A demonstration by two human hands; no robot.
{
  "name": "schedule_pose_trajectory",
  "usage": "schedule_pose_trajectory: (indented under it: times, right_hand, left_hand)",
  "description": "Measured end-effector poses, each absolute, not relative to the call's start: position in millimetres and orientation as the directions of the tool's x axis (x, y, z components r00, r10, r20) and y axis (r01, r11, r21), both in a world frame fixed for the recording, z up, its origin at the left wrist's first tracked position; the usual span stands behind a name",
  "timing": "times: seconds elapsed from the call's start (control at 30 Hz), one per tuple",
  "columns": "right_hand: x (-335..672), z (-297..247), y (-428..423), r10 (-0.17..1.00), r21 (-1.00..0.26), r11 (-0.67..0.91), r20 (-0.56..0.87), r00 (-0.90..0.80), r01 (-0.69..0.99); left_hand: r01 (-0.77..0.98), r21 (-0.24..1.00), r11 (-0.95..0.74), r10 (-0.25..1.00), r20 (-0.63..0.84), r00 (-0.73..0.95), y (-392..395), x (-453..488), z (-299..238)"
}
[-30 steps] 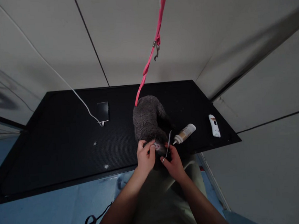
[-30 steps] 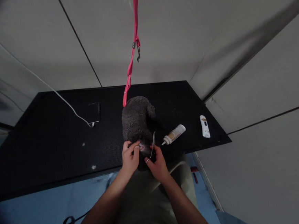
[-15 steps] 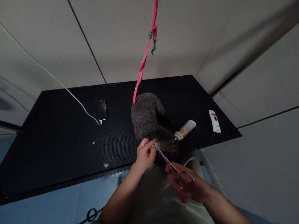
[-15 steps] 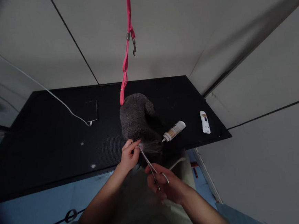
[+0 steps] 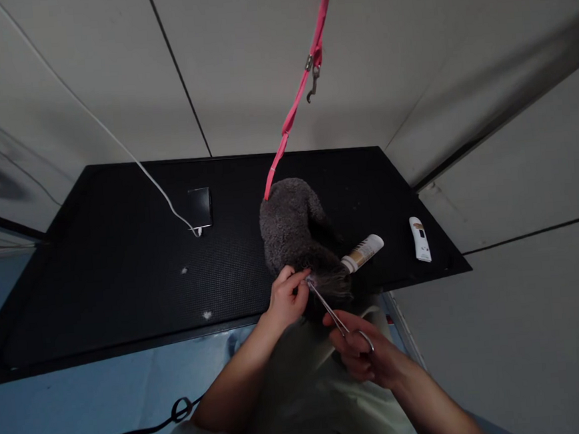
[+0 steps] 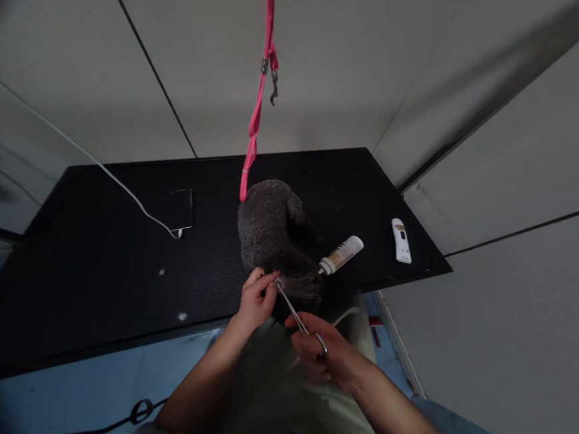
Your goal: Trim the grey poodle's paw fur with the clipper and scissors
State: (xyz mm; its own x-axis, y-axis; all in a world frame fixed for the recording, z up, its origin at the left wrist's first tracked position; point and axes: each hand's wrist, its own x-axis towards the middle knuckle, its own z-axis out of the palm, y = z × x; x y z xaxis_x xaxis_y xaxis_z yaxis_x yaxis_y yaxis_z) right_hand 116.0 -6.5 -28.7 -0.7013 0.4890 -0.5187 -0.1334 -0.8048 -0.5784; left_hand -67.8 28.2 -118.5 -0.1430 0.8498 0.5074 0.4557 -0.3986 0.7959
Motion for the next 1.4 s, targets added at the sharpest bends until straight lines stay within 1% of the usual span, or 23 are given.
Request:
schedule_pose_trajectory:
  times: [0.1,0.17,0.23,0.3,0.47,0.7,0.83,0.9,1.13,1.3,1.4]
  right_hand:
    - [118.9,-29.0,-9.0,0.508,-0.568,-0.797,-0.444,-0.738,-0.206]
    - [119.3,-29.4,-8.3,0.479,-0.529,-0.817,-0.402,-0.78,-0.23]
    - [117.8,-29.4,-6.7,0.45,-0.496,-0.839,-0.397,-0.8,-0.225]
    - [115.5,-28.9,-5.8,0.447,-0.499,-0.841,-0.422,-0.788,-0.21]
    - [114.8,-26.3,-9.0,0.478,-0.564,-0.811,-0.491,-0.728,-0.152]
    - [116.1,-26.9,-6.0,0.438,-0.545,-0.833,-0.542,-0.718,-0.097]
    - [111.2,-18.6,-5.5,0.438,-0.563,-0.827,-0.625,-0.646,-0.016]
    - [110.1,-14.5,-7.2,0.448,-0.572,-0.82,-0.645,-0.62,0.003]
    - [116.7,-16.6,-10.0,0.448,-0.575,-0.818,-0.648,-0.615,0.01]
    - [117.8,-22.4,-2.5,0.441,-0.562,-0.826,-0.599,-0.668,-0.041]
    - [114.2,-20.8,0.4,0.433,-0.554,-0.832,-0.62,-0.654,-0.026]
  left_hand:
    - [0.446,0.807,-0.386,0.859,0.49,-0.144,28.3,-67.5,-118.8]
    - [0.438,0.813,-0.383,0.864,0.483,-0.143,28.4,-67.2,-119.0]
    - [0.428,0.818,-0.385,0.866,0.481,-0.14,28.3,-66.8,-118.9]
    - [0.417,0.822,-0.387,0.868,0.478,-0.136,28.0,-66.3,-118.5]
    - [0.4,0.835,-0.379,0.876,0.463,-0.137,26.6,-65.6,-118.5]
    - [0.401,0.832,-0.383,0.875,0.466,-0.132,26.5,-65.0,-121.3]
    - [0.4,0.842,-0.362,0.886,0.444,-0.133,26.0,-64.5,-120.2]
    - [0.403,0.844,-0.353,0.891,0.435,-0.132,25.8,-64.3,-119.8]
    - [0.395,0.846,-0.359,0.889,0.439,-0.132,26.3,-63.4,-121.2]
    - [0.394,0.841,-0.37,0.885,0.448,-0.127,27.1,-62.7,-122.6]
    - [0.39,0.845,-0.367,0.888,0.442,-0.123,27.4,-62.7,-122.7]
